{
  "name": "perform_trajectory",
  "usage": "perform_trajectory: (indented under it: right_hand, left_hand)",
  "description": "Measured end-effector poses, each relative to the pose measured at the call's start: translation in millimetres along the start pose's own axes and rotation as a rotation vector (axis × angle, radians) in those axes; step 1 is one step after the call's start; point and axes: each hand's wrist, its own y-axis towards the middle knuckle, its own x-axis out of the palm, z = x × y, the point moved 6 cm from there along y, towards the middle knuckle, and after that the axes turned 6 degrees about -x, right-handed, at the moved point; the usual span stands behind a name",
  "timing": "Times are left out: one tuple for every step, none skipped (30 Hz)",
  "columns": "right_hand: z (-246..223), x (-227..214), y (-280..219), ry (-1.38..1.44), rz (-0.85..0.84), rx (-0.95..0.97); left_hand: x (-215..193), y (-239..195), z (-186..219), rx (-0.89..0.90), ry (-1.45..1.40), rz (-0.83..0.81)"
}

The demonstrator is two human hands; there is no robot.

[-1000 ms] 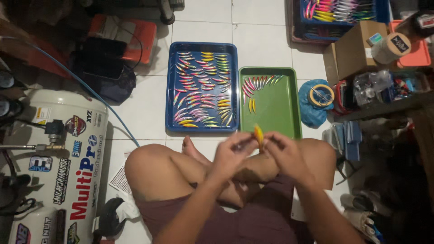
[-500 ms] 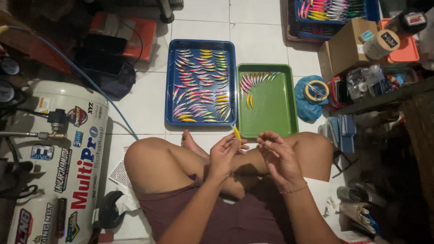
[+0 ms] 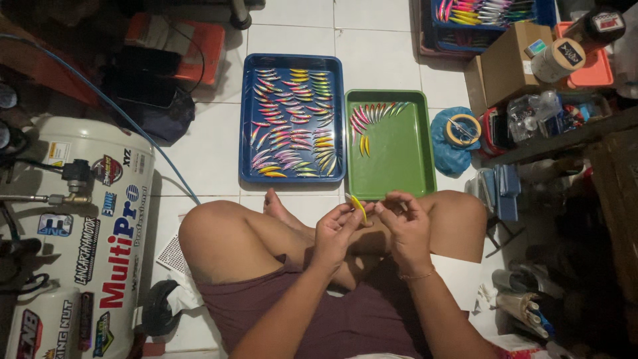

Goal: The person sits on the floor and assembles small, colorful fishing lures by hand. They pick up lures from a blue tray, attach small hooks or components, and place the finished items into a green tray. The person also handles a sheet of small stickers or labels during the process.

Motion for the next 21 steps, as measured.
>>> perform_trajectory:
  right_hand:
    - [-6.6,4.3,-1.6,0.000,0.001,0.000]
    - [-16.0,8.4,-3.2,-0.068,-0.005,-0.048]
    - [-25.4,12.7,-4.9,-0.135,-0.010,-0.097]
    - [-25.3,12.2,-5.2,-0.136,-0.010,-0.096]
    - [-27.9,12.5,-5.6,-0.183,-0.021,-0.141]
    - [-30.6,13.2,-6.0,-0.230,-0.033,-0.188]
    - [-34.0,14.8,-7.0,-0.230,-0.033,-0.187]
    - [-38.9,17.2,-8.2,-0.271,-0.045,-0.212]
    - [-43.7,19.6,-9.4,-0.312,-0.056,-0.237]
    - [-46.8,20.8,-10.2,-0.311,-0.056,-0.236]
    - [-52.9,23.4,-11.6,-0.347,-0.071,-0.290]
    - [-59.0,26.1,-13.1,-0.382,-0.086,-0.345]
    - [-57.1,25.3,-11.6,-0.381,-0.086,-0.344]
    - [-60.0,26.8,-12.0,-0.478,-0.104,-0.442]
    - [-62.5,28.8,-13.0,-0.575,-0.123,-0.540]
    - [-65.8,28.5,-12.6,-0.575,-0.123,-0.540]
    - [-70.1,30.3,-13.2,-0.624,-0.142,-0.573]
    - [-74.2,32.0,-14.0,-0.674,-0.161,-0.606]
    - [-71.3,29.7,-12.2,-0.674,-0.161,-0.606]
    - [-70.3,29.6,-11.9,-0.692,-0.186,-0.657]
    - [-69.2,29.6,-11.7,-0.710,-0.210,-0.709]
  left_hand:
    - [-0.3,-0.1,-0.1,-0.001,0.000,0.000]
    - [-1.1,-0.7,0.5,0.013,0.025,0.012]
    - [-1.9,-1.3,1.0,0.027,0.049,0.024]
    - [-1.4,-1.6,2.1,0.026,0.050,0.024]
    - [-1.0,-2.0,4.0,0.037,0.074,0.030]
    - [-0.6,-2.4,6.1,0.049,0.099,0.035]
    - [-0.5,-2.4,5.3,0.049,0.099,0.036]
    - [-1.1,-2.6,5.4,0.063,0.084,0.045]
    - [-1.7,-2.9,5.5,0.077,0.069,0.055]
    - [-4.7,-0.2,3.5,0.077,0.069,0.056]
    - [-8.0,2.7,0.0,0.050,0.052,0.059]
    - [-11.3,5.6,-3.5,0.024,0.034,0.063]
    - [-9.9,5.5,-1.3,0.024,0.035,0.063]
    - [-9.2,5.2,-0.2,0.010,0.008,0.073]
    - [-8.5,4.9,0.9,-0.005,-0.020,0.082]
    - [-11.2,6.2,-1.5,-0.005,-0.019,0.082]
    - [-14.3,7.5,-4.4,-0.012,-0.023,0.089]
    - [-17.5,8.6,-7.3,-0.020,-0.026,0.095]
    - [-14.9,6.3,-3.1,-0.020,-0.026,0.095]
    - [-11.4,4.3,1.4,-0.016,-0.002,0.086]
    - [-7.9,2.2,5.9,-0.012,0.021,0.076]
